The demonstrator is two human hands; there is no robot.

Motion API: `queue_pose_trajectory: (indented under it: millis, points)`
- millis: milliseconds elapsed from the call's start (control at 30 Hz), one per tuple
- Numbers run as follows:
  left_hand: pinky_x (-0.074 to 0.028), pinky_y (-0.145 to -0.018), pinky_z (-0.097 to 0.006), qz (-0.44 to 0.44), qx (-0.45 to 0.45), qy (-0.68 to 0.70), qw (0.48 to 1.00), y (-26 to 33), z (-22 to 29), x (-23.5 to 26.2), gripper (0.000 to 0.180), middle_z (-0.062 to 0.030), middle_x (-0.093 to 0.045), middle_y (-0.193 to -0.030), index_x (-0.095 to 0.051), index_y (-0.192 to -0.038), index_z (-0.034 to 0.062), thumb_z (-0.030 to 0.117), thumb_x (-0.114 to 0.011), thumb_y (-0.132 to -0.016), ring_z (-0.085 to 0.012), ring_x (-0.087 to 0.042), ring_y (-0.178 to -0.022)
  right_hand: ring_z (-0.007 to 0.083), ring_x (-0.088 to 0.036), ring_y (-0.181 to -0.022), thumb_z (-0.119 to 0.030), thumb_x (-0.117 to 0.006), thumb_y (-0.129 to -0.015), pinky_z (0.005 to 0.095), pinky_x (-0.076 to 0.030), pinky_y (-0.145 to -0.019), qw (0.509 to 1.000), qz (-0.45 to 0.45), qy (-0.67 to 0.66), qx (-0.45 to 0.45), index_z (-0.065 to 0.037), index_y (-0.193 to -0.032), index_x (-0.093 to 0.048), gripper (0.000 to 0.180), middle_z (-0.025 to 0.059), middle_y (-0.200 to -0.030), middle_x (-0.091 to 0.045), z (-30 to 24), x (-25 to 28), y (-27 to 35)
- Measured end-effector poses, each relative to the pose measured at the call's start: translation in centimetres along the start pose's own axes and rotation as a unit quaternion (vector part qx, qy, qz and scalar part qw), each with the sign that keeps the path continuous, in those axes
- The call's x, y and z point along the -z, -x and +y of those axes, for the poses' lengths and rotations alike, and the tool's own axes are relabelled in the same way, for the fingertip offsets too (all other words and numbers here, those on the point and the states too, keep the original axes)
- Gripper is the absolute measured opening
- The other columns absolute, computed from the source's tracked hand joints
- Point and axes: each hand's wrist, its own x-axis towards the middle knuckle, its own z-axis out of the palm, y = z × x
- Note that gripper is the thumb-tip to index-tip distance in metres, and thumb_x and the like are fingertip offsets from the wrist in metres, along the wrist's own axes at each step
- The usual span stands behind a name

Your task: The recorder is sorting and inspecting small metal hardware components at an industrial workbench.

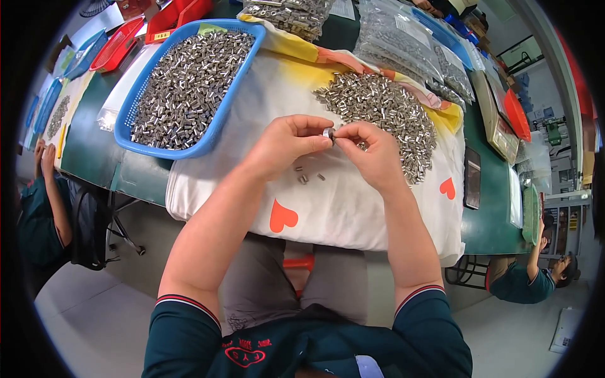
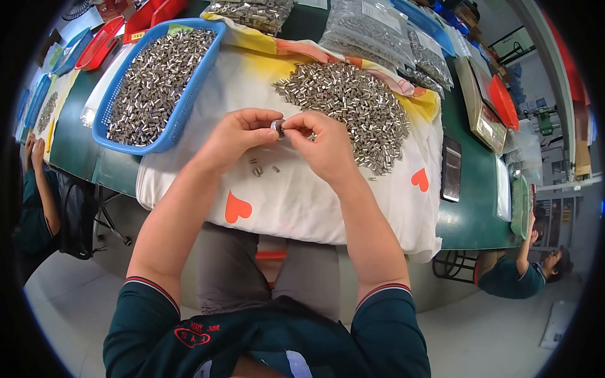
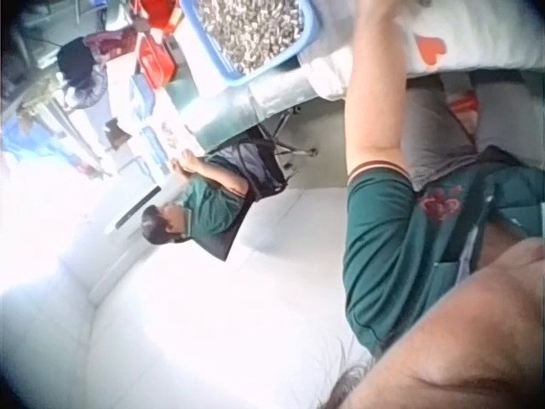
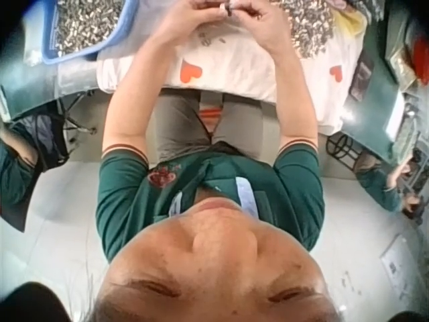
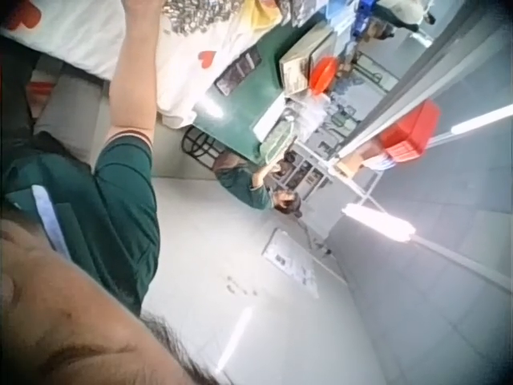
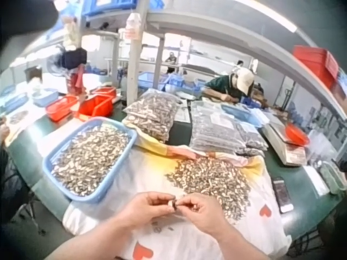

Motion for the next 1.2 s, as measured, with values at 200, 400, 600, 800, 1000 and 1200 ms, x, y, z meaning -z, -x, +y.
queue_pose_trajectory:
  millis: [200, 400, 600, 800, 1000, 1200]
  points:
    - [-0.045, -0.063, -0.019, 0.020, -0.001, -0.067, 0.998, -0.1, -0.4, 0.0, 0.032, -0.0035, -0.062, -0.084, -0.056, -0.106, -0.0014, 0.007, -0.063, -0.076, -0.0065, -0.055, -0.071, 0.0220, -0.056, -0.064, -0.002, -0.058, -0.069, 0.0301, -0.044, -0.057, 0.970, 0.045, 0.185, 0.153, -0.002, -0.076, -0.058, 0.007, 0.0086, -0.071, -0.057, -0.3, -0.9, 0.4]
    - [-0.045, -0.061, -0.019, 0.004, -0.008, -0.119, 0.993, 0.0, -0.5, 0.0, 0.032, -0.0045, -0.062, -0.086, -0.056, -0.105, -0.0026, 0.005, -0.064, -0.074, -0.0060, -0.055, -0.072, 0.0247, -0.056, -0.065, -0.002, -0.057, -0.069, 0.0331, -0.044, -0.057, 0.975, 0.017, 0.177, 0.134, -0.002, -0.074, -0.057, 0.005, 0.0094, -0.071, -0.057, -0.5, -0.5, 0.7]
    - [-0.045, -0.065, -0.019, 0.001, -0.014, -0.046, 0.999, 0.4, 0.4, -0.1, 0.032, -0.0050, -0.062, -0.086, -0.056, -0.105, -0.0019, 0.006, -0.064, -0.075, -0.0070, -0.056, -0.073, 0.0194, -0.057, -0.066, -0.005, -0.060, -0.071, 0.0286, -0.045, -0.060, 0.998, 0.032, 0.041, 0.035, -0.001, -0.078, -0.059, 0.008, 0.0076, -0.072, -0.058, -0.9, -0.7, 0.7]
    - [-0.046, -0.067, -0.020, 0.007, 0.002, -0.022, 1.000, 0.2, 0.2, 0.3, 0.029, -0.0049, -0.062, -0.085, -0.057, -0.104, -0.0007, 0.007, -0.063, -0.076, -0.0076, -0.056, -0.075, 0.0186, -0.057, -0.069, -0.008, -0.060, -0.073, 0.0273, -0.044, -0.061, 0.990, 0.000, 0.090, 0.109, -0.001, -0.079, -0.060, 0.009, 0.0072, -0.076, -0.058, 0.0, -0.1, 0.3]
    - [-0.046, -0.068, -0.020, 0.002, 0.029, -0.068, 0.997, 0.5, 0.7, -0.2, 0.028, -0.0046, -0.062, -0.086, -0.057, -0.102, -0.0008, 0.007, -0.063, -0.076, -0.0076, -0.057, -0.077, 0.0222, -0.054, -0.072, -0.009, -0.057, -0.073, 0.0327, -0.043, -0.065, 0.959, 0.061, 0.257, 0.100, -0.004, -0.078, -0.063, 0.009, 0.0064, -0.077, -0.057, 1.4, 1.0, -1.4]
    - [-0.046, -0.069, -0.020, -0.102, -0.001, -0.093, 0.990, 0.6, 0.1, -0.4, 0.028, -0.0041, -0.062, -0.087, -0.058, -0.100, -0.0023, 0.005, -0.065, -0.073, -0.0067, -0.056, -0.077, 0.0219, -0.053, -0.079, -0.009, -0.057, -0.071, 0.0364, -0.039, -0.072, 0.890, 0.052, 0.425, 0.155, -0.009, -0.075, -0.064, 0.009, 0.0050, -0.076, -0.056, 2.4, -0.2, -2.3]
